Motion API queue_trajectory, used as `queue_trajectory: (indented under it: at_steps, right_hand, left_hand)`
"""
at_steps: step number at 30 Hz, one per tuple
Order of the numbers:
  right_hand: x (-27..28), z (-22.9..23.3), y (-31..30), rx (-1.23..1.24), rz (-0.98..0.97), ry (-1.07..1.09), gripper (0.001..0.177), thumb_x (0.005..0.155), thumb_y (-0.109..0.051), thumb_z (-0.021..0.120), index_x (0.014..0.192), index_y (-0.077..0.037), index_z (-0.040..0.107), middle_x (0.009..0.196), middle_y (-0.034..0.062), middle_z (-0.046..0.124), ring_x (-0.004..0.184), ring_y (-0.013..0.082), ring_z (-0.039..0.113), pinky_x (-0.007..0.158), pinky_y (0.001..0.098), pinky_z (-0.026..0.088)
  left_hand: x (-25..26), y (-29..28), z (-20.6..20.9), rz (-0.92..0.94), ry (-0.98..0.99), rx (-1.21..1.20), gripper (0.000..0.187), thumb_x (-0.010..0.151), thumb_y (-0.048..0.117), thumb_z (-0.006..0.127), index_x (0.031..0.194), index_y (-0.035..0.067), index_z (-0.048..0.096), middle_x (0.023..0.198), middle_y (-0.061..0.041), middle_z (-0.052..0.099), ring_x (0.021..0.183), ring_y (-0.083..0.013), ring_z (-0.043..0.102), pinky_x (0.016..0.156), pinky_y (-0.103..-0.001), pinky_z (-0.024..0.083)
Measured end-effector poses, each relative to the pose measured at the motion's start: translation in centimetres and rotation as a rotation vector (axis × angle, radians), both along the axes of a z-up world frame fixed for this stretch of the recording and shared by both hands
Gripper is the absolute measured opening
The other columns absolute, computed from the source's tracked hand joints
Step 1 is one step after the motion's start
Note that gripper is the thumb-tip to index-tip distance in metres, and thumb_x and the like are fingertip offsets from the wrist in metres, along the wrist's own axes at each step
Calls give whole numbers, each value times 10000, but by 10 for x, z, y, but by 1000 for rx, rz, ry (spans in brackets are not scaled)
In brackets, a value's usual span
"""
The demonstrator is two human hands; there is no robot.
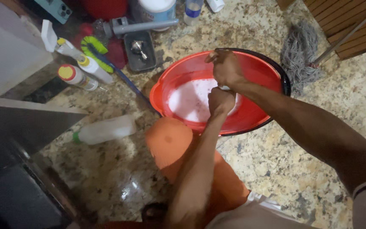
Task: The person sits on the floor and wipes the exterior and interior of a white bathroom cabinet using a white cloth. They clean the drawer front, open the drawer to wipe the inside, and then open the cabinet door to wipe the interior surfaces.
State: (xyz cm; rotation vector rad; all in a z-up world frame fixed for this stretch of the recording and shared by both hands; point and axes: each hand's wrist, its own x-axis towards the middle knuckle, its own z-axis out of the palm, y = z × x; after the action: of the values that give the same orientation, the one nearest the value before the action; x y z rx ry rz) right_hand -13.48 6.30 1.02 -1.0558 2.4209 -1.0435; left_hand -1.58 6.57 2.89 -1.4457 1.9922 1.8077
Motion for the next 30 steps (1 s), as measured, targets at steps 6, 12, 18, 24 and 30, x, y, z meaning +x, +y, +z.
queue_trajectory:
  at_steps: [6, 12, 18, 24, 30]
  right_hand:
    - [10, -27, -1, -62, 97, 300, 223, 811, 57, 528, 952, -14, 686, 993, 208, 720, 936, 400, 705, 806, 464, 568]
    - [29, -22, -13, 85, -26, 271, 198, 871, 7, 533, 1045, 9, 627, 936, 262, 703, 854, 477, 673, 721, 558, 534]
    - [30, -34, -21, 11, -208, 302, 148, 1026, -153, 566, 1036, -13, 616, 849, 260, 695, 755, 458, 665, 632, 547, 523]
    - [-2, 56, 26, -205, -43, -1043, 356, 1019, -372, 568, 1048, -41, 697, 728, 165, 661, 548, 293, 615, 508, 435, 510]
    - [3, 103, 41, -411, -35, -1453, 559, 1005, -541, 484, 1007, -7, 648, 609, 147, 620, 447, 263, 594, 436, 430, 508]
  left_hand:
    - [2, 3, -41, -70, -47, -87, 494, 831, 414, 703, 1013, -44, 730, 1044, -328, 715, 1034, -478, 700, 880, -537, 578]
    - [7, 5, -58, -73, -57, -218, 647, 747, 483, 817, 1146, -3, 667, 1130, -264, 707, 1075, -423, 695, 876, -502, 577]
    - [21, 0, -17, -93, -46, -181, 478, 756, 430, 793, 1050, 57, 736, 1017, -209, 738, 996, -386, 723, 835, -488, 588]
    - [25, -12, 17, -113, 262, 209, 378, 808, 323, 852, 761, 13, 642, 619, -49, 554, 553, -195, 525, 508, -369, 399]
    - [32, -10, 51, -304, 545, 1256, 310, 920, 202, 743, 702, 139, 532, 463, 50, 379, 344, -51, 308, 363, -245, 192]
